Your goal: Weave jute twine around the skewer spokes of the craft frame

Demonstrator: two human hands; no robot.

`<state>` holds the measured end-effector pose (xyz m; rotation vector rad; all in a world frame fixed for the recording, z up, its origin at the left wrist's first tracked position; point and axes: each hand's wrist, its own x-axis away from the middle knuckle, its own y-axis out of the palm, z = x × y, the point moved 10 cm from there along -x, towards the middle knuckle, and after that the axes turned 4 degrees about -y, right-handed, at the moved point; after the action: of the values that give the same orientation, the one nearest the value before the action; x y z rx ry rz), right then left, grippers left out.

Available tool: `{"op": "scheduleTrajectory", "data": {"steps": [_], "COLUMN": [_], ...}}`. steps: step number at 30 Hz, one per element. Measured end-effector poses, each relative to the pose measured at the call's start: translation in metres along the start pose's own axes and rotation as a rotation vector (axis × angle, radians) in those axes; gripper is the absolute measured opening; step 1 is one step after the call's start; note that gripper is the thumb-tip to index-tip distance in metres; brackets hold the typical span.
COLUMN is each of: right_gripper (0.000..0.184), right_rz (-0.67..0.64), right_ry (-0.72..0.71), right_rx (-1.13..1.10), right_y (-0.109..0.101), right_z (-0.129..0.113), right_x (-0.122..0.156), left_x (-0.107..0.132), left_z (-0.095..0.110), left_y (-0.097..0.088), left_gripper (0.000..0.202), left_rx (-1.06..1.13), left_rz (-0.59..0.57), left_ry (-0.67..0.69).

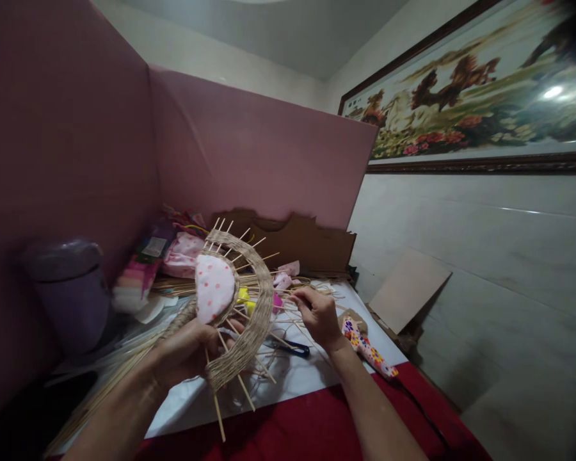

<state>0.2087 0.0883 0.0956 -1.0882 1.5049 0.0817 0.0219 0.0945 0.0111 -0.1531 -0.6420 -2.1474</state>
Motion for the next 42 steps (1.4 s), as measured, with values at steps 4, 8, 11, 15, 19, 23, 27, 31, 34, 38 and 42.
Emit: {"op": "scheduleTrajectory", "data": {"steps": [4,8,11,15,19,23,27,31,34,38,42], "right_gripper": [0.014,0.015,0.016,0.017,0.017,0.012,0.014,0.019,0.021,0.023,0.022], "right_rz": [-0.026,-0.037,-0.024,0.005,0.045,0.098,0.157,0.102,0.095,0.111,0.124], "right_ry": [-0.022,0.000,0.012,0.033,0.118,0.292,0.430,0.415,0.404,0.399,0.391], "right_rx": [0.056,0.068,0.081,0.067,-0.061,-0.391,-0.568,-0.577,-0.548,-0.545,-0.543], "right_y": [0.003,0.003,-0.001,-0.011,-0.016,-0.010,-0.002,0.010,0.012,0.010,0.009], "right_z": [-0.006,-0.006,-0.004,0.001,0.016,0.038,0.049,0.042,0.041,0.043,0.041], "right_x": [0.001,0.001,-0.001,-0.004,-0.005,-0.003,0.002,0.003,0.004,0.005,0.004], "left_x": [0.000,0.000,0.000,0.001,0.003,0.006,0.006,0.006,0.007,0.009,0.008], "left_z": [-0.004,-0.007,-0.006,-0.008,-0.009,-0.007,-0.004,-0.007,-0.009,-0.010,-0.008], "left_y": [0.002,0.002,0.001,0.004,0.009,0.012,0.014,0.014,0.017,0.020,0.023], "left_gripper": [0.040,0.041,0.039,0.038,0.038,0.040,0.043,0.040,0.038,0.037,0.034], "left_rx": [-0.032,-0.039,-0.021,-0.010,0.031,0.082,0.042,0.073,0.090,0.099,0.105], "left_rz": [-0.011,-0.008,0.000,-0.035,-0.069,-0.092,-0.128,-0.125,-0.129,-0.133,-0.151], "left_ry": [-0.023,-0.046,-0.047,-0.068,-0.098,-0.107,-0.068,-0.088,-0.109,-0.130,-0.124]}}
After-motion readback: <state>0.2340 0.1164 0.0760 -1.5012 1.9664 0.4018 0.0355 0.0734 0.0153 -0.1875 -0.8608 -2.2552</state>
